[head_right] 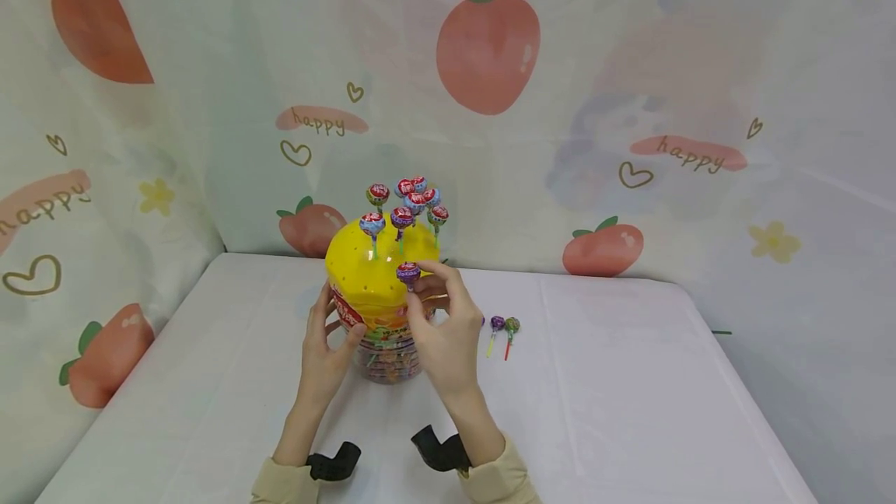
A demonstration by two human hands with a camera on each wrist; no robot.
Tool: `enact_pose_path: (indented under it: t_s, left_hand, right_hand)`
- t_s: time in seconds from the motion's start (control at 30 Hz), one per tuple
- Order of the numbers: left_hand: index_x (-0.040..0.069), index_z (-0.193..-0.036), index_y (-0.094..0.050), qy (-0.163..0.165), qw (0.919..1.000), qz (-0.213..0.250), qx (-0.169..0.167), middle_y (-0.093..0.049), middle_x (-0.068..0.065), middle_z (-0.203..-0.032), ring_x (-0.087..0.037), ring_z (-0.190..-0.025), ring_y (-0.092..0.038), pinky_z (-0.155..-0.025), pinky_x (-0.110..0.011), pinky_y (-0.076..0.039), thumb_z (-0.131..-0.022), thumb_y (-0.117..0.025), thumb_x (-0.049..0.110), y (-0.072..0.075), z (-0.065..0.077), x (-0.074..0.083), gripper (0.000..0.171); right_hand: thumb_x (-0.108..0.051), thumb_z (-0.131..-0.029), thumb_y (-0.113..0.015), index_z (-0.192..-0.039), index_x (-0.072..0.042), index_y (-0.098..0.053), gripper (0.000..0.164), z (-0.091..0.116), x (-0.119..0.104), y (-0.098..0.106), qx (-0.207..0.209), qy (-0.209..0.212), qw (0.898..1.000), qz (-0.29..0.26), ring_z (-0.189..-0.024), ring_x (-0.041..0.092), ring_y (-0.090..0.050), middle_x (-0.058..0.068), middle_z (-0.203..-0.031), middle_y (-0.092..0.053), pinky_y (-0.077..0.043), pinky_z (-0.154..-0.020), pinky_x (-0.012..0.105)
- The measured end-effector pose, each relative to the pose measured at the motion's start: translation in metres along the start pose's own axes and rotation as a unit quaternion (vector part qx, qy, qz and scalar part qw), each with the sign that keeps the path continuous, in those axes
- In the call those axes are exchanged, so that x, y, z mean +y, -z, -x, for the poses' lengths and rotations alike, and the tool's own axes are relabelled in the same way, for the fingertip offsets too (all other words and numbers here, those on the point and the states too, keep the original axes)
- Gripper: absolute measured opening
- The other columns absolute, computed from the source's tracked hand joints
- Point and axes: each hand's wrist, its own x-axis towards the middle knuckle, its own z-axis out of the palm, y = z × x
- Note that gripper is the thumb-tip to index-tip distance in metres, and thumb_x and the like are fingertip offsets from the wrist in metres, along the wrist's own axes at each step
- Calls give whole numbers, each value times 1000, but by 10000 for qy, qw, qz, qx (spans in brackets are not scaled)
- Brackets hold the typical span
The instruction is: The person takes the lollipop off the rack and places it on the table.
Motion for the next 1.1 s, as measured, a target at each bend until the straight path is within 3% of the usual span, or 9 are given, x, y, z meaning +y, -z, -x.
enact_pose_path:
  t_s: [0.37, 0.87, 1.1]
  left_hand:
    - [32, -153, -20, 40, 10000, 32, -43, -40, -5, -147, -24, -132, -40, -104, -49, -43, -86, -71, 25, 0, 0, 1, 84]
    - [32, -153, -19, 48, 10000, -26, -56, -42, -5, -146, -22, -132, -40, -103, -48, -44, -86, -72, 24, 0, 1, 1, 86]
    - [33, -153, -19, 47, 10000, 21, -62, -41, -5, -146, -22, -132, -40, -104, -48, -43, -86, -71, 24, 0, 1, 2, 86]
  right_hand:
    - [6, -82, -69, -117, -3, -61, 37, 7, 29, 17, 403, -278, 9987, 106, -82, 6, -60, 14, -91, -65, -53, -72, 14]
    - [8, -80, -70, -117, -3, -63, 39, 8, 62, 40, 998, -981, 9899, 215, -77, 2, -60, 20, -88, -66, -51, -65, 11]
    - [13, -77, -68, -114, 3, -64, 39, 1, 62, 56, 1183, -1435, 9820, 339, -73, 1, -59, -3, -78, -67, -49, -61, 10]
